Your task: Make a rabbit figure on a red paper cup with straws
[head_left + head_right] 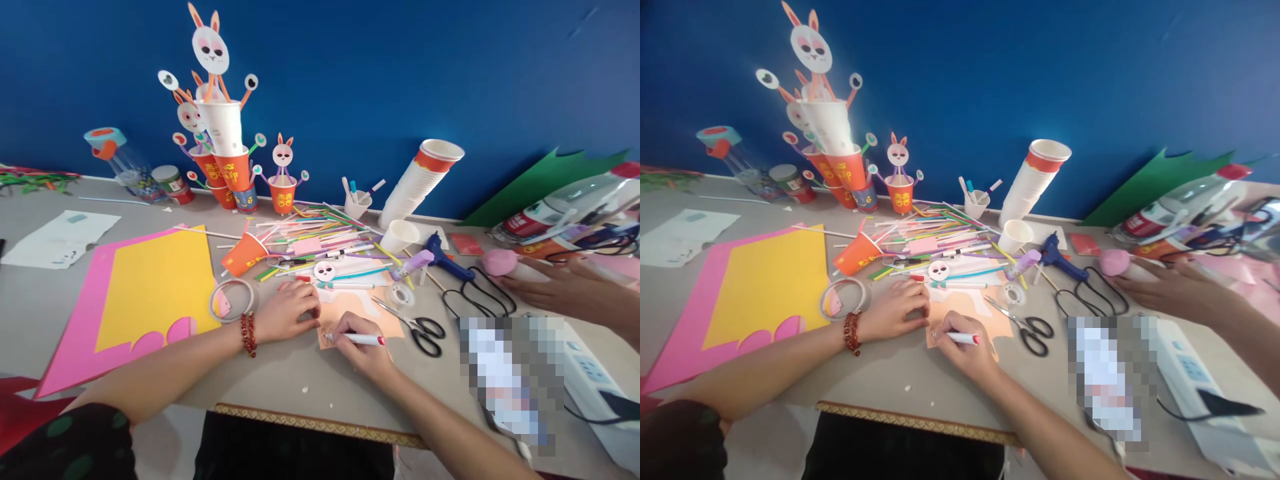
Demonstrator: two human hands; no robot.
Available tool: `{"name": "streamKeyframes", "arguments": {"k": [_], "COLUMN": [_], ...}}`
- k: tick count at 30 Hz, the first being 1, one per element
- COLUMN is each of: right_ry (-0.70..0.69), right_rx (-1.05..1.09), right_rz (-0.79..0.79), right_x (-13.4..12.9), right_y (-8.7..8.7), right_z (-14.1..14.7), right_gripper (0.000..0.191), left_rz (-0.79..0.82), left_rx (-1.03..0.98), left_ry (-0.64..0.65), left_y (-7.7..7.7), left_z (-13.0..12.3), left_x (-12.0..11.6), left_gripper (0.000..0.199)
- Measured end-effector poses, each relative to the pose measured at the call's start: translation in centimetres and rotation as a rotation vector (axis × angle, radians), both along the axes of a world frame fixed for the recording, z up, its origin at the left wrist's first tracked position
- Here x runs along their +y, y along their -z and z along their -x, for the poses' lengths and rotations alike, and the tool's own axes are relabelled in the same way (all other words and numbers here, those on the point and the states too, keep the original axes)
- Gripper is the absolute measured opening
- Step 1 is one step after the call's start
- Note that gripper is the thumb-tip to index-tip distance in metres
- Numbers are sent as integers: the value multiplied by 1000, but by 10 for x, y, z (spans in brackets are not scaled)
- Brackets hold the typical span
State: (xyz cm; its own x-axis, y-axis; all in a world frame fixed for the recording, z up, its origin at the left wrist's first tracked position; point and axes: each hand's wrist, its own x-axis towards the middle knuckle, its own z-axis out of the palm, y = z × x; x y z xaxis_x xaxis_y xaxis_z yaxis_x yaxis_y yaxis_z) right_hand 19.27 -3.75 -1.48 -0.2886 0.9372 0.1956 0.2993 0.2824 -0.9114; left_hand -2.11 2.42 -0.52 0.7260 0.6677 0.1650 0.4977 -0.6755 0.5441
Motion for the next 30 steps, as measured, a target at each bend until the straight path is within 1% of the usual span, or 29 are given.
{"name": "streamKeyframes", "arguments": {"k": [22,30], "right_ry": [-2,-1], "right_rx": [-39,-104], "right_rz": [-11,-3], "right_x": [-1,0], "right_y": [-4,-6], "right_z": [0,0], "right_gripper": [16,16], "left_rz": [4,1], "left_rx": [0,26], "left_ry": [2,-2], "left_y": [1,1], "left_z": [0,0], "left_x": [1,1], "left_gripper": [16,19]}}
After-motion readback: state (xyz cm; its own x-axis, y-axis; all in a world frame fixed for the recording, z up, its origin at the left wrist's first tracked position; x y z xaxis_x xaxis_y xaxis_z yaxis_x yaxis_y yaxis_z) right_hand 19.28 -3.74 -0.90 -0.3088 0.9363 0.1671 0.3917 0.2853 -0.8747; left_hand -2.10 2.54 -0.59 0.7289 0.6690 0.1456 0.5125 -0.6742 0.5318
